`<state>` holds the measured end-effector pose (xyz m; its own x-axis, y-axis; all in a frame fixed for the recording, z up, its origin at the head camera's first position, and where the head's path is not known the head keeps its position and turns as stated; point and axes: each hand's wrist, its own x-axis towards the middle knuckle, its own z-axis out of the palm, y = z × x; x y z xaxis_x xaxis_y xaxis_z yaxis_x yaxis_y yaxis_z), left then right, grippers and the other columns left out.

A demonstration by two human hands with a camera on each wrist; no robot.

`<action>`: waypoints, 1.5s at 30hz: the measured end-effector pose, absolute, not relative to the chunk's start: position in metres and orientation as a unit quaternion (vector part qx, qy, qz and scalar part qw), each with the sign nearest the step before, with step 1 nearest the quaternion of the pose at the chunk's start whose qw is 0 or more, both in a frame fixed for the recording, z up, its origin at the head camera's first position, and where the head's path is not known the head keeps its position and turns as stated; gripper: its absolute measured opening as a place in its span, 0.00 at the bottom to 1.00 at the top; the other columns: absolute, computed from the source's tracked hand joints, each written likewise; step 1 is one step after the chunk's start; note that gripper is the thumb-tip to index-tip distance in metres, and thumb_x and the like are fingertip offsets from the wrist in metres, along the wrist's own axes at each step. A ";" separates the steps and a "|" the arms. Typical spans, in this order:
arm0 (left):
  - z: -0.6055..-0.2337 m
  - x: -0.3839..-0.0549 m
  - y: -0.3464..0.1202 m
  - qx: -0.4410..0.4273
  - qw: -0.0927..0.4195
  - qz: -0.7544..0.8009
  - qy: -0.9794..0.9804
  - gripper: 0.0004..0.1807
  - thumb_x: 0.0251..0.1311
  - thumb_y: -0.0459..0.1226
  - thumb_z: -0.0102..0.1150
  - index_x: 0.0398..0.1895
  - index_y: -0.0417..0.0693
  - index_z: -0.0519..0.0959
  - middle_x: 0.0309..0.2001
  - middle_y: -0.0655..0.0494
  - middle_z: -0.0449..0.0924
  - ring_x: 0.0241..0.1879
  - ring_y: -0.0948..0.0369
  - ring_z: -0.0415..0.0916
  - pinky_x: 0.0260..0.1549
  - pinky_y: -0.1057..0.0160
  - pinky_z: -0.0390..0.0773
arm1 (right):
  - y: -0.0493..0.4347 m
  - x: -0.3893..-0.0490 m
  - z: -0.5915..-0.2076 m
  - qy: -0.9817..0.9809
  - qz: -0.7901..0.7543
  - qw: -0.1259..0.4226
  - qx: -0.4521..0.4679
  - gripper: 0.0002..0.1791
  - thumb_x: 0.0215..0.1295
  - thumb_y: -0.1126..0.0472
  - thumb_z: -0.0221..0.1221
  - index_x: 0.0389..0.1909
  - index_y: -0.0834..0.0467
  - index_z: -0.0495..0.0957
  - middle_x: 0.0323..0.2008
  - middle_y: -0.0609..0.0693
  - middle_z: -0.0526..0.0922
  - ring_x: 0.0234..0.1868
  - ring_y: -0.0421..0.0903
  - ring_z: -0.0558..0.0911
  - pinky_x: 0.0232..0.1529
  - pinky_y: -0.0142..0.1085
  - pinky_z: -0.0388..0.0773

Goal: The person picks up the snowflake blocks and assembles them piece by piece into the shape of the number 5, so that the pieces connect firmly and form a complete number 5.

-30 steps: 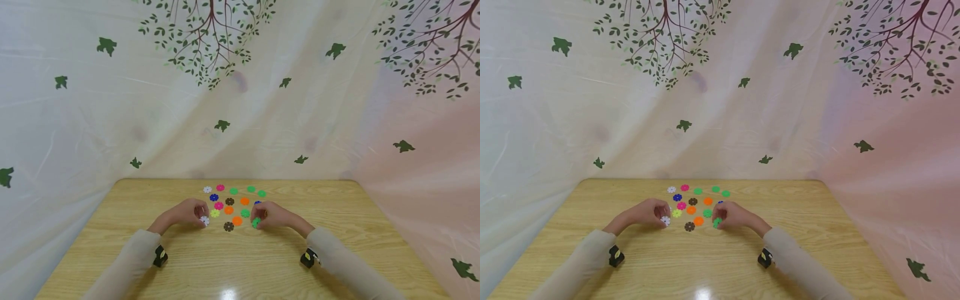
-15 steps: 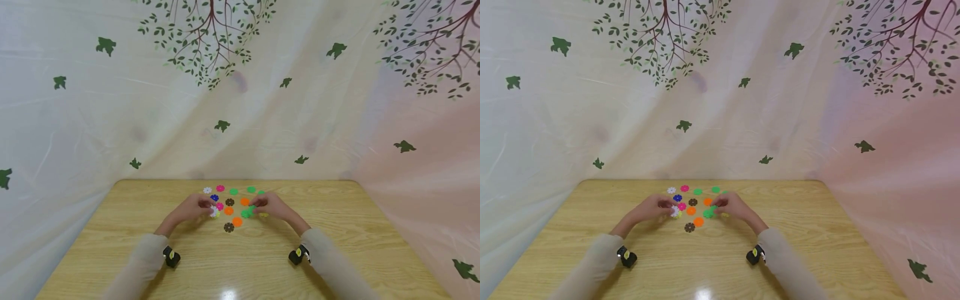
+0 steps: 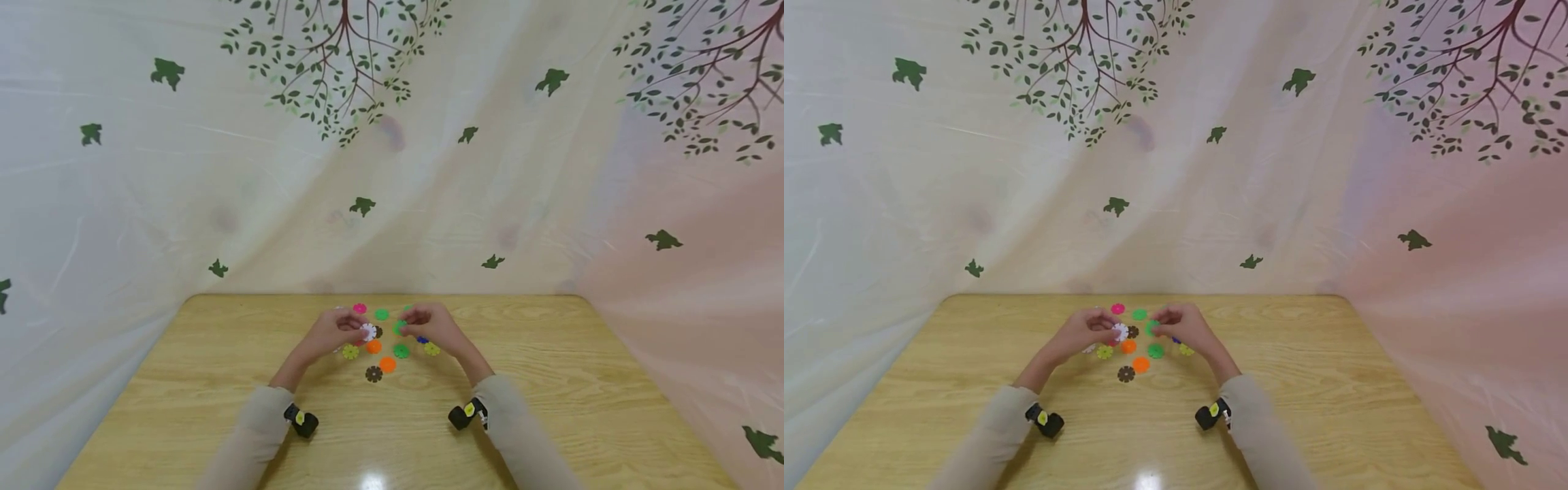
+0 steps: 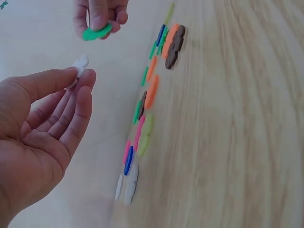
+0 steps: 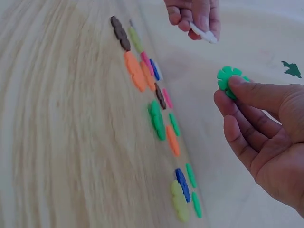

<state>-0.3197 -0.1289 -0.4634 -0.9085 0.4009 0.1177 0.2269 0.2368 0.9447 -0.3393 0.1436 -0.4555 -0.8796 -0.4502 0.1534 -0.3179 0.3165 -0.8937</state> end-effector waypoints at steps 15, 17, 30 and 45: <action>-0.454 -0.316 -0.115 0.133 0.061 0.625 0.767 0.13 0.62 0.32 0.68 0.46 0.32 0.80 0.40 0.44 0.85 0.36 0.61 0.83 0.38 0.63 0.86 | 0.122 -0.340 -0.448 0.791 -0.561 0.046 -0.241 0.12 0.64 0.66 0.69 0.45 0.69 0.84 0.38 0.60 0.87 0.41 0.64 0.85 0.44 0.50 0.86; -0.456 -0.316 -0.115 0.127 0.066 0.635 0.759 0.13 0.62 0.31 0.67 0.46 0.32 0.80 0.39 0.45 0.85 0.35 0.61 0.84 0.39 0.61 0.87 | 0.121 -0.340 -0.449 0.787 -0.564 0.044 -0.245 0.10 0.64 0.67 0.68 0.44 0.68 0.84 0.38 0.60 0.87 0.41 0.67 0.85 0.43 0.47 0.86; -0.461 -0.319 -0.109 0.095 0.067 0.683 0.721 0.15 0.65 0.31 0.64 0.51 0.29 0.80 0.38 0.46 0.88 0.33 0.62 0.86 0.40 0.56 0.88 | 0.115 -0.337 -0.445 0.811 -0.534 -0.001 -0.239 0.06 0.64 0.64 0.69 0.40 0.62 0.86 0.38 0.56 0.89 0.38 0.43 0.85 0.41 0.34 0.84; -0.461 -0.316 -0.104 0.074 0.079 0.698 0.708 0.13 0.67 0.32 0.63 0.51 0.32 0.81 0.37 0.51 0.88 0.35 0.61 0.87 0.46 0.49 0.87 | 0.114 -0.335 -0.448 0.800 -0.552 -0.027 -0.234 0.06 0.62 0.65 0.70 0.38 0.62 0.88 0.38 0.59 0.89 0.36 0.51 0.86 0.40 0.44 0.86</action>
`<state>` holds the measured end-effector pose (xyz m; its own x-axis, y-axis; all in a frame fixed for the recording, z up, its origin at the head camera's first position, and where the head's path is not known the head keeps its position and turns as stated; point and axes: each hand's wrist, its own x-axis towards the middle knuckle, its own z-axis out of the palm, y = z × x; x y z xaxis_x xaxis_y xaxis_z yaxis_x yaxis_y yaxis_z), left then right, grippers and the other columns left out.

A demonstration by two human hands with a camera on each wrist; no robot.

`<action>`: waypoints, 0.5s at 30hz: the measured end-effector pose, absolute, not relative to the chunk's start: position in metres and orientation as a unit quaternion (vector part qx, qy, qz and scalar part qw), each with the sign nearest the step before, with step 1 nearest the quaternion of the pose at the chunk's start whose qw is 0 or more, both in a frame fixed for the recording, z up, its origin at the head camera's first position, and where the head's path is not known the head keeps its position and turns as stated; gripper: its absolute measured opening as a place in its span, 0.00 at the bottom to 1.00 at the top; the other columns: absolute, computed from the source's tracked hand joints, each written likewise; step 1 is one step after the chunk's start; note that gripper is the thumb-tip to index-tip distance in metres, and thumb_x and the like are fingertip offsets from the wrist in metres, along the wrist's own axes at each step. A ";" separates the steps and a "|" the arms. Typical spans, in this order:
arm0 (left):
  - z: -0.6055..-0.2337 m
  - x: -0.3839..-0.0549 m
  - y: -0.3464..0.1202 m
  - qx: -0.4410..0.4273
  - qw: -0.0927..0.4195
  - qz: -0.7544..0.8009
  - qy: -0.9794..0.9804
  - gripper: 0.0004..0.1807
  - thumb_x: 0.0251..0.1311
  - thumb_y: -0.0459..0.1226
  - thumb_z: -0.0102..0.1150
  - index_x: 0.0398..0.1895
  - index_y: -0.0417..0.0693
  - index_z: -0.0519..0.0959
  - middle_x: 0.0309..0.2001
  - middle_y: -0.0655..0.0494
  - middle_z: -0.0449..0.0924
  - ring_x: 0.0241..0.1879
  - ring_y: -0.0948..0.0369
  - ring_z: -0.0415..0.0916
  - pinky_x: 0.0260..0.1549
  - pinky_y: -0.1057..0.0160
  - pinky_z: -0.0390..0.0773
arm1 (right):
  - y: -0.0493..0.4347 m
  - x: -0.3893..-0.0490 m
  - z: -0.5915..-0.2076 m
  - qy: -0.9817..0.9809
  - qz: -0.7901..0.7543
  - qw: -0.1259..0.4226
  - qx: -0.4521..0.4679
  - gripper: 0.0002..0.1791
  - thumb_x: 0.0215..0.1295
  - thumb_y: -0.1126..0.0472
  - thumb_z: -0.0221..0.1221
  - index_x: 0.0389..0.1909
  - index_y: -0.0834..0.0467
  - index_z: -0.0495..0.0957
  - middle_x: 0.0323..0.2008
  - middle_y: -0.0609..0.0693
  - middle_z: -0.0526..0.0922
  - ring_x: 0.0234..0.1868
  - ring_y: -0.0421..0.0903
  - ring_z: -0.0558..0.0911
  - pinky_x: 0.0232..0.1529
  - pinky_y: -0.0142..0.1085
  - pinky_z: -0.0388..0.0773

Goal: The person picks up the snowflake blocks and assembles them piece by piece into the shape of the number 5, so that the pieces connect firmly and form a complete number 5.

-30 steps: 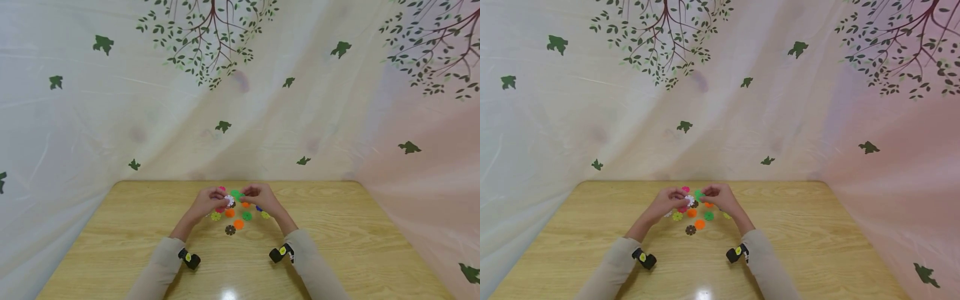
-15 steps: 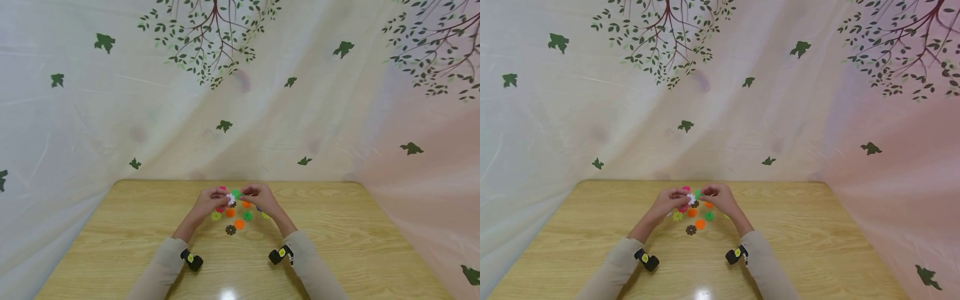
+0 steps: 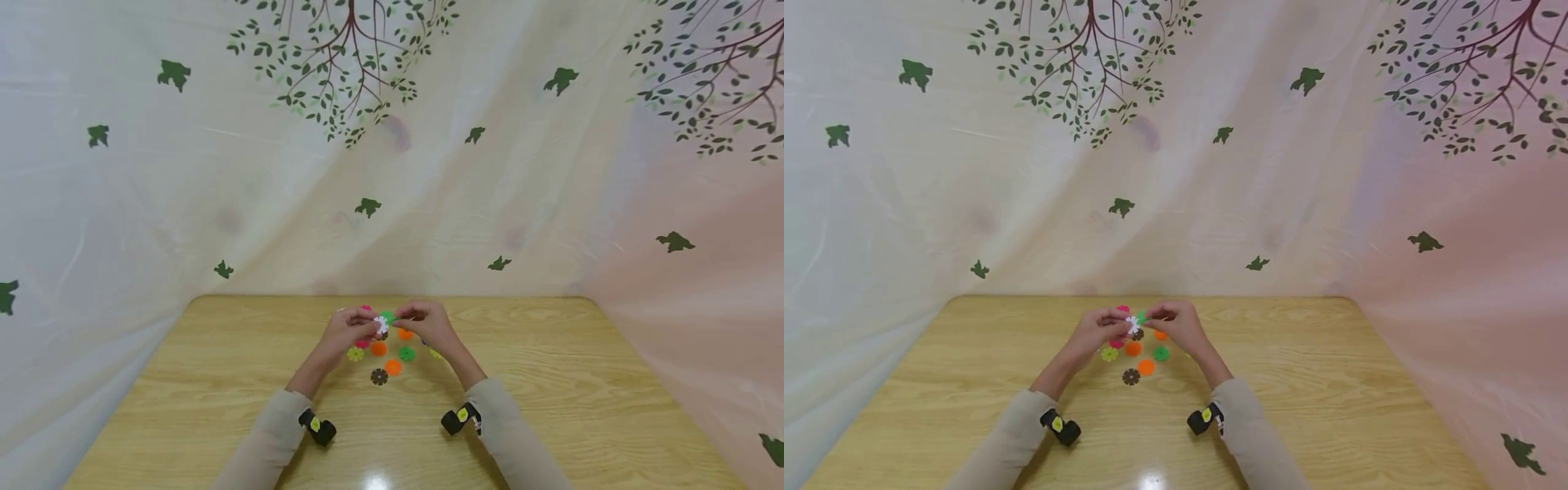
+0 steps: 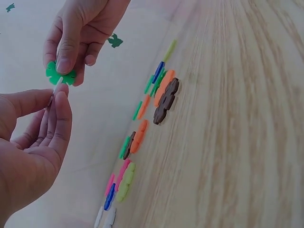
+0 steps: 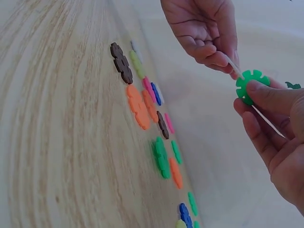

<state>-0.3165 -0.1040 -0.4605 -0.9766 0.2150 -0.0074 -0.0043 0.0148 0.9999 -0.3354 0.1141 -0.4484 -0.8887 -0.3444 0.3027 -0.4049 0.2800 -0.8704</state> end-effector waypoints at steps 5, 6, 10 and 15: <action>-0.460 -0.316 -0.105 0.077 0.081 0.700 0.705 0.14 0.68 0.31 0.62 0.52 0.30 0.80 0.37 0.51 0.88 0.34 0.62 0.86 0.45 0.52 0.87 | 0.112 -0.336 -0.452 -0.785 0.573 0.030 0.233 0.06 0.61 0.67 0.70 0.38 0.66 0.88 0.37 0.64 0.88 0.31 0.51 0.86 0.36 0.45 0.87; -0.460 -0.316 -0.106 0.076 0.082 0.701 0.704 0.14 0.68 0.30 0.62 0.52 0.29 0.79 0.37 0.52 0.88 0.33 0.63 0.86 0.44 0.54 0.87 | 0.111 -0.336 -0.452 -0.782 0.576 0.030 0.236 0.06 0.61 0.68 0.70 0.38 0.67 0.88 0.37 0.65 0.88 0.30 0.47 0.86 0.35 0.42 0.87; -0.459 -0.316 -0.106 0.074 0.087 0.711 0.694 0.14 0.68 0.30 0.61 0.53 0.29 0.79 0.35 0.55 0.87 0.32 0.64 0.86 0.42 0.56 0.87 | 0.109 -0.334 -0.452 -0.761 0.599 0.028 0.249 0.06 0.62 0.70 0.68 0.37 0.71 0.86 0.36 0.69 0.87 0.25 0.39 0.84 0.30 0.34 0.85; -0.460 -0.317 -0.107 0.078 0.089 0.723 0.681 0.13 0.67 0.27 0.60 0.52 0.26 0.78 0.34 0.56 0.87 0.31 0.64 0.86 0.39 0.61 0.87 | 0.107 -0.331 -0.452 -0.753 0.602 0.029 0.264 0.06 0.62 0.70 0.69 0.36 0.70 0.87 0.36 0.70 0.87 0.25 0.46 0.85 0.31 0.41 0.86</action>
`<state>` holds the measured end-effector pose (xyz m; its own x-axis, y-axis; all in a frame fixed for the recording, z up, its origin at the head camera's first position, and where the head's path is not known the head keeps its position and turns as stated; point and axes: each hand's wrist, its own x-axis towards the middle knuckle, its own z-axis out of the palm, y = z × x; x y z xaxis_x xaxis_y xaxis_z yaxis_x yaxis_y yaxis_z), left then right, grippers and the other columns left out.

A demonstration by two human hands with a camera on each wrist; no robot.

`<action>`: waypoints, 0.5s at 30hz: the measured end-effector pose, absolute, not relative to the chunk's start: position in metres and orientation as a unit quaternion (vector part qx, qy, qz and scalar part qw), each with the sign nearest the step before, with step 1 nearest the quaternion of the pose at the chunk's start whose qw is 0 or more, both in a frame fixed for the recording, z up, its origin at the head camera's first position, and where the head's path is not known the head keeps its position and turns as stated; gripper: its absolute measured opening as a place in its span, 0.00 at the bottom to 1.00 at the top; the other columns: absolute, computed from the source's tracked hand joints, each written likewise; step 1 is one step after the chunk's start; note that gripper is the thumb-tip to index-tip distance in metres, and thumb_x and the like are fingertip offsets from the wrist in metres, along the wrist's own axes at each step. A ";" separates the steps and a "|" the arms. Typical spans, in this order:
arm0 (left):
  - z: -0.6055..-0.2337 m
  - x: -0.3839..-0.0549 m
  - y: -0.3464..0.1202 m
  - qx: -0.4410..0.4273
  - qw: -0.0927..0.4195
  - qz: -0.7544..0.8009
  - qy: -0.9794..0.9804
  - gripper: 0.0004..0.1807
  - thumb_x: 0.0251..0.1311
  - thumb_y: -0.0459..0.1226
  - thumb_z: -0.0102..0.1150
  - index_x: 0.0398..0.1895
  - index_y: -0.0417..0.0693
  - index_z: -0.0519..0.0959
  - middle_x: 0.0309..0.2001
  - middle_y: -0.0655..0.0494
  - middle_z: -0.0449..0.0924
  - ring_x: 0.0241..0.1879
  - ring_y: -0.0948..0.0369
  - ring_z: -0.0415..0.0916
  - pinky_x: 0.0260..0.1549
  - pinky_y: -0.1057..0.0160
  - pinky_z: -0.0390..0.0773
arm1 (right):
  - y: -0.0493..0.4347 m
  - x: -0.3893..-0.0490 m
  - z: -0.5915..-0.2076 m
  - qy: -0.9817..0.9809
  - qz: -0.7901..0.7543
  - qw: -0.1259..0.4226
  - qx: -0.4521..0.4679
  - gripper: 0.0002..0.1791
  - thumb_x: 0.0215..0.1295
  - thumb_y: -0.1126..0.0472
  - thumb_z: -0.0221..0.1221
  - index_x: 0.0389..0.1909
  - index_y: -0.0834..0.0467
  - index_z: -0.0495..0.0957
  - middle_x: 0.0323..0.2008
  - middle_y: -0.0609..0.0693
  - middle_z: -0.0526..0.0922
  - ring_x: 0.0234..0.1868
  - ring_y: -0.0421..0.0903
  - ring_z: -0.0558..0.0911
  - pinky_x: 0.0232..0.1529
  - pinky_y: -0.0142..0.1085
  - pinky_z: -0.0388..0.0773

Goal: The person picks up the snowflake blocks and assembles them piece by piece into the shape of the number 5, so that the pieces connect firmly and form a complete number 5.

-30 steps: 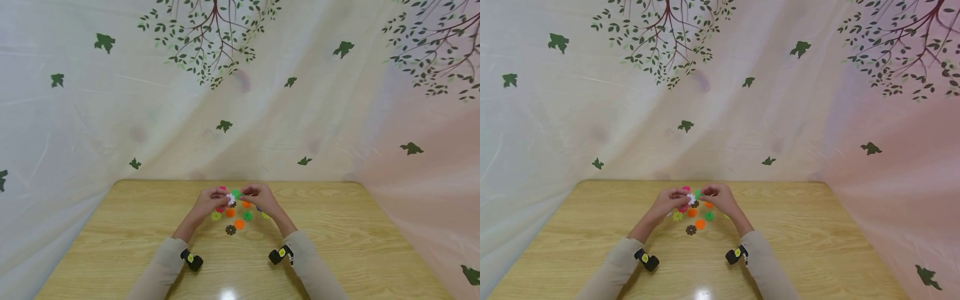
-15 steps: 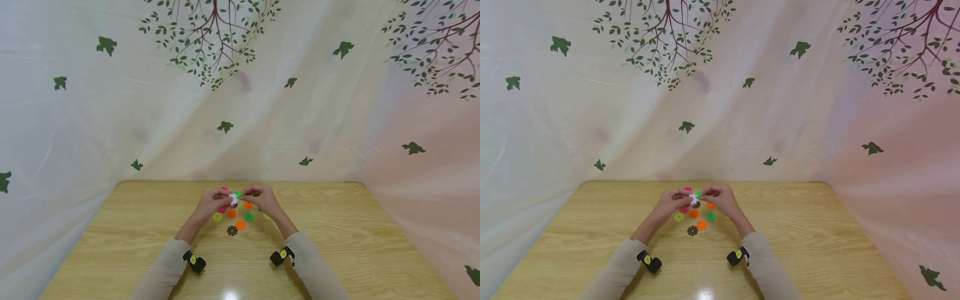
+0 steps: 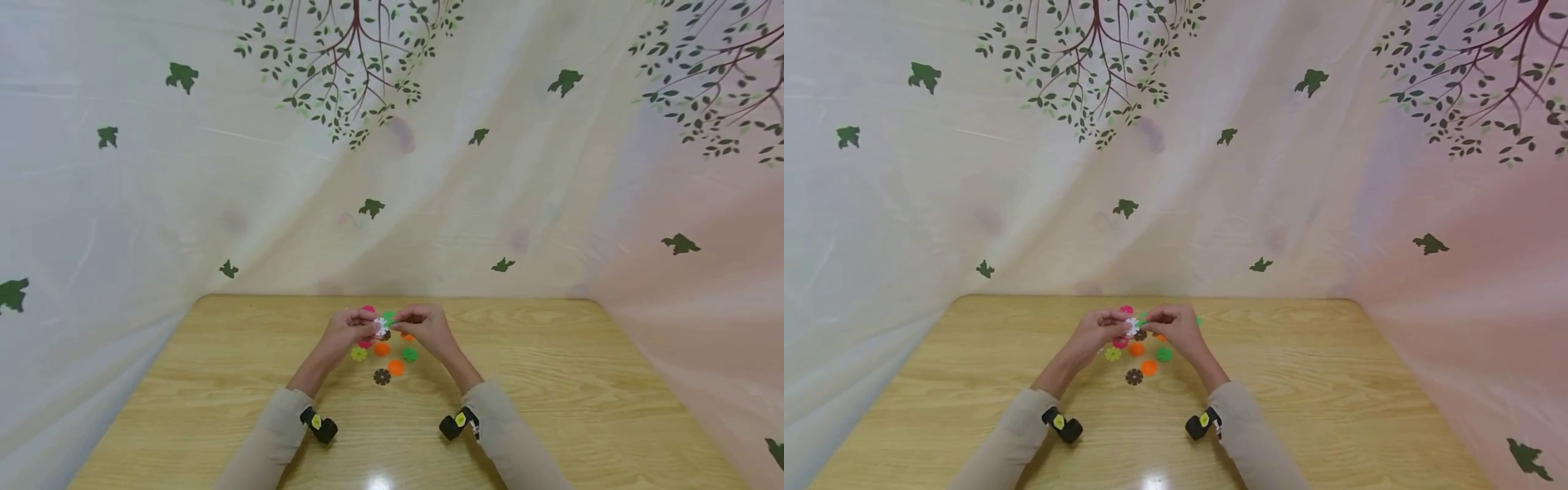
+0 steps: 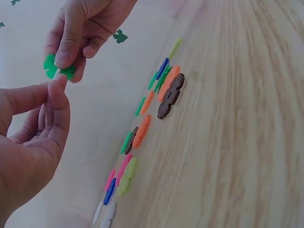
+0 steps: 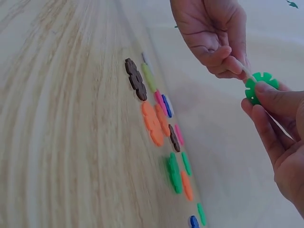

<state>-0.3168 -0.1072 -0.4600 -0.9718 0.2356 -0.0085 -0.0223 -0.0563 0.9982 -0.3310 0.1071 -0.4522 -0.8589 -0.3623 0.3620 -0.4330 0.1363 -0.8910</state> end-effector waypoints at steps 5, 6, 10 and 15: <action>-0.461 -0.317 -0.105 0.089 0.099 0.716 0.685 0.13 0.68 0.29 0.60 0.52 0.29 0.78 0.35 0.57 0.86 0.34 0.63 0.85 0.40 0.62 0.86 | 0.111 -0.331 -0.453 -0.767 0.590 0.023 0.251 0.05 0.62 0.67 0.69 0.36 0.66 0.87 0.36 0.65 0.88 0.32 0.65 0.84 0.36 0.54 0.86; -0.461 -0.317 -0.105 0.091 0.098 0.713 0.688 0.13 0.68 0.30 0.60 0.52 0.30 0.77 0.35 0.56 0.86 0.35 0.62 0.85 0.41 0.61 0.86 | 0.111 -0.332 -0.452 -0.770 0.587 0.017 0.247 0.05 0.62 0.67 0.69 0.37 0.65 0.87 0.37 0.64 0.88 0.34 0.67 0.84 0.37 0.56 0.85; -0.460 -0.315 -0.107 0.094 0.090 0.706 0.696 0.14 0.68 0.32 0.60 0.53 0.33 0.77 0.38 0.55 0.85 0.37 0.59 0.85 0.43 0.55 0.86 | 0.111 -0.333 -0.447 -0.791 0.563 -0.013 0.239 0.06 0.63 0.64 0.70 0.39 0.62 0.87 0.38 0.59 0.89 0.38 0.57 0.87 0.43 0.55 0.86; -0.459 -0.314 -0.108 0.079 0.083 0.706 0.699 0.15 0.69 0.33 0.60 0.55 0.35 0.77 0.38 0.56 0.84 0.37 0.59 0.85 0.43 0.52 0.86 | 0.117 -0.336 -0.439 -0.812 0.523 -0.054 0.255 0.12 0.63 0.66 0.69 0.47 0.64 0.85 0.43 0.61 0.88 0.41 0.46 0.87 0.43 0.37 0.85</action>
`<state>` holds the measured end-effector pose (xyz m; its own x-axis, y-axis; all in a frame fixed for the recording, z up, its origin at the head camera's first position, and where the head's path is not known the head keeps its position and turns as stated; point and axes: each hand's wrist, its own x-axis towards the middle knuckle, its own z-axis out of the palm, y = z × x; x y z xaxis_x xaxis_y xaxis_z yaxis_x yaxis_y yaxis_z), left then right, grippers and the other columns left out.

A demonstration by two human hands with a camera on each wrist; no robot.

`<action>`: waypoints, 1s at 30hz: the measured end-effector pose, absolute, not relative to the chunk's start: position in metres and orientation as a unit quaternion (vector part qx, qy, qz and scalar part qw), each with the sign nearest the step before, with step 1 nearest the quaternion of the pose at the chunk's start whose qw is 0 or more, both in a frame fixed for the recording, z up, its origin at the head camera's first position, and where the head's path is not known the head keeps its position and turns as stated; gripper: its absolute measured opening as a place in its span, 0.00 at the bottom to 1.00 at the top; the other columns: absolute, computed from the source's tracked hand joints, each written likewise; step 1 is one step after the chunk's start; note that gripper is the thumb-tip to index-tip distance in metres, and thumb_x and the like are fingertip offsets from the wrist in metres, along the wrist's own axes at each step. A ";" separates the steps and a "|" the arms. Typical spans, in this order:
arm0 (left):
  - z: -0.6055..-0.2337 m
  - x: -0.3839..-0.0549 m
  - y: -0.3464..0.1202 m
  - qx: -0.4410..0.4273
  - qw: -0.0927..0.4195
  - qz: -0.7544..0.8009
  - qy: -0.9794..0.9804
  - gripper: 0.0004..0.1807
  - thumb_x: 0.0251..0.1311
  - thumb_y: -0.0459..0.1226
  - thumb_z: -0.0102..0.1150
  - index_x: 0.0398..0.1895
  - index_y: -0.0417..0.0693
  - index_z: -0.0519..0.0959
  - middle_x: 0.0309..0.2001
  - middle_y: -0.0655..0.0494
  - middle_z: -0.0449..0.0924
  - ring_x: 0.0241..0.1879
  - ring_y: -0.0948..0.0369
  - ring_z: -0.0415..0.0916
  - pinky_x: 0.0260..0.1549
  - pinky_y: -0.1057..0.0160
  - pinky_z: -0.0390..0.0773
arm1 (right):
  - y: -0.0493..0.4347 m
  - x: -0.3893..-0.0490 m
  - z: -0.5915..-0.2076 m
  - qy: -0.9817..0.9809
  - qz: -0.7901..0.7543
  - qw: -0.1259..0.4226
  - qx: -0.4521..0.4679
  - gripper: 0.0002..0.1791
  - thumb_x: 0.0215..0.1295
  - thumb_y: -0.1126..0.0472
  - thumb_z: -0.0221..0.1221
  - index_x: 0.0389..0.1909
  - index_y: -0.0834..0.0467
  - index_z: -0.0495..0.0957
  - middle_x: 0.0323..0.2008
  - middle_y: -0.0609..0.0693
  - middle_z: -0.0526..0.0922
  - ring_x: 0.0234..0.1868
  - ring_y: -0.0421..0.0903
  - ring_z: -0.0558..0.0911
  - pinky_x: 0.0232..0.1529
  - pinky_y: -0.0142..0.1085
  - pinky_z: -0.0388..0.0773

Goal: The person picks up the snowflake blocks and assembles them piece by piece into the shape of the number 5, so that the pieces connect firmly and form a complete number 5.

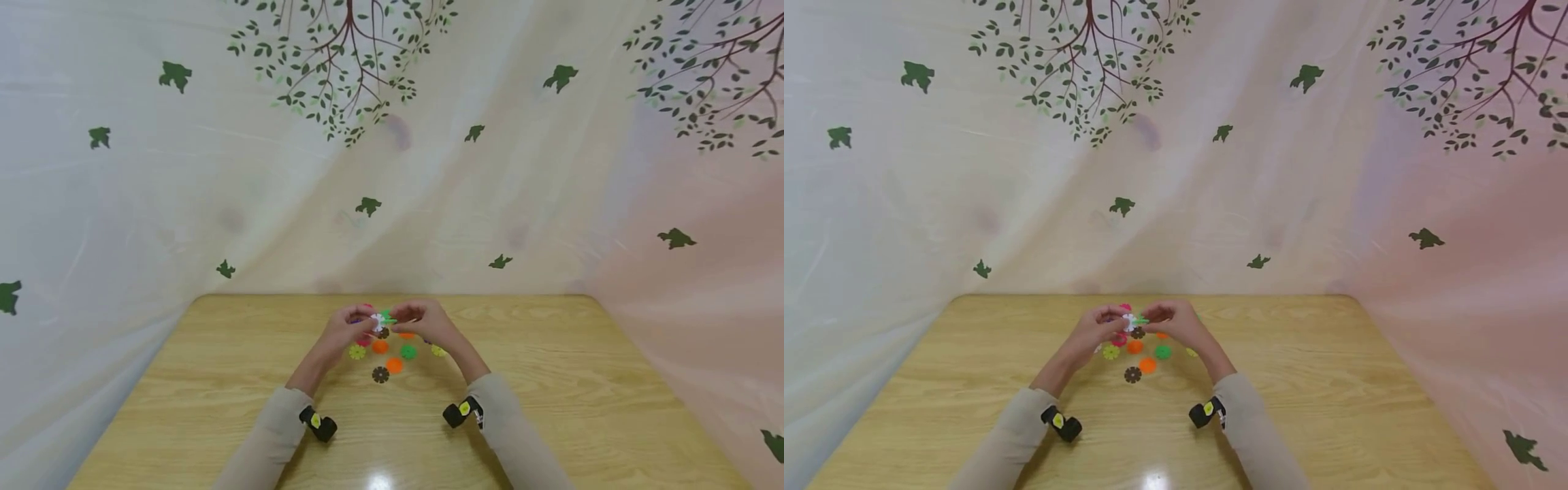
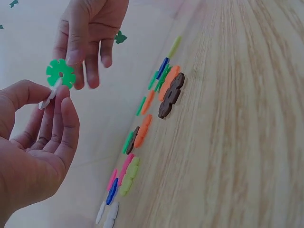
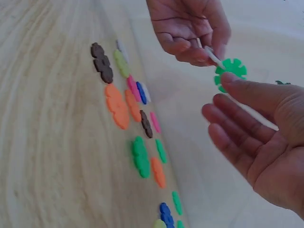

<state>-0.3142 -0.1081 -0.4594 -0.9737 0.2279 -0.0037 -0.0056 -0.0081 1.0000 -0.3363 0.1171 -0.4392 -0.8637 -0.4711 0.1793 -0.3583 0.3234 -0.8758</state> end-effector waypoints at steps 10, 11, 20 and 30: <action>-0.464 -0.317 -0.112 0.063 0.074 0.721 0.686 0.14 0.69 0.32 0.59 0.54 0.34 0.77 0.37 0.53 0.81 0.37 0.53 0.84 0.41 0.54 0.87 | 0.136 -0.353 -0.434 0.852 -0.368 0.151 -0.341 0.13 0.63 0.69 0.68 0.48 0.67 0.84 0.37 0.56 0.88 0.36 0.40 0.82 0.39 0.31 0.82; -0.464 -0.316 -0.112 0.061 0.074 0.721 0.686 0.14 0.69 0.32 0.59 0.54 0.34 0.77 0.37 0.53 0.81 0.37 0.53 0.84 0.41 0.54 0.87 | 0.137 -0.354 -0.434 0.854 -0.358 0.159 -0.343 0.13 0.62 0.68 0.69 0.47 0.66 0.85 0.38 0.55 0.88 0.36 0.40 0.82 0.39 0.30 0.82; -0.465 -0.316 -0.113 0.068 0.081 0.721 0.685 0.16 0.68 0.30 0.59 0.56 0.32 0.76 0.37 0.55 0.81 0.37 0.56 0.83 0.39 0.59 0.86 | 0.143 -0.356 -0.443 0.856 -0.317 0.180 -0.367 0.12 0.60 0.70 0.69 0.46 0.64 0.87 0.33 0.55 0.86 0.31 0.38 0.78 0.35 0.28 0.78; -0.466 -0.315 -0.112 0.066 0.086 0.714 0.692 0.17 0.68 0.31 0.62 0.57 0.35 0.77 0.39 0.55 0.81 0.39 0.53 0.84 0.42 0.57 0.87 | 0.140 -0.354 -0.456 0.866 -0.312 0.176 -0.349 0.05 0.59 0.70 0.70 0.35 0.61 0.85 0.31 0.50 0.85 0.30 0.37 0.75 0.32 0.28 0.76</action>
<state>-0.3154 -0.1116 -0.4658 -0.9767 0.2132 -0.0246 -0.0314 -0.0286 0.9991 -0.3541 0.1405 -0.4561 -0.6952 -0.7135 -0.0873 -0.4941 0.5625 -0.6629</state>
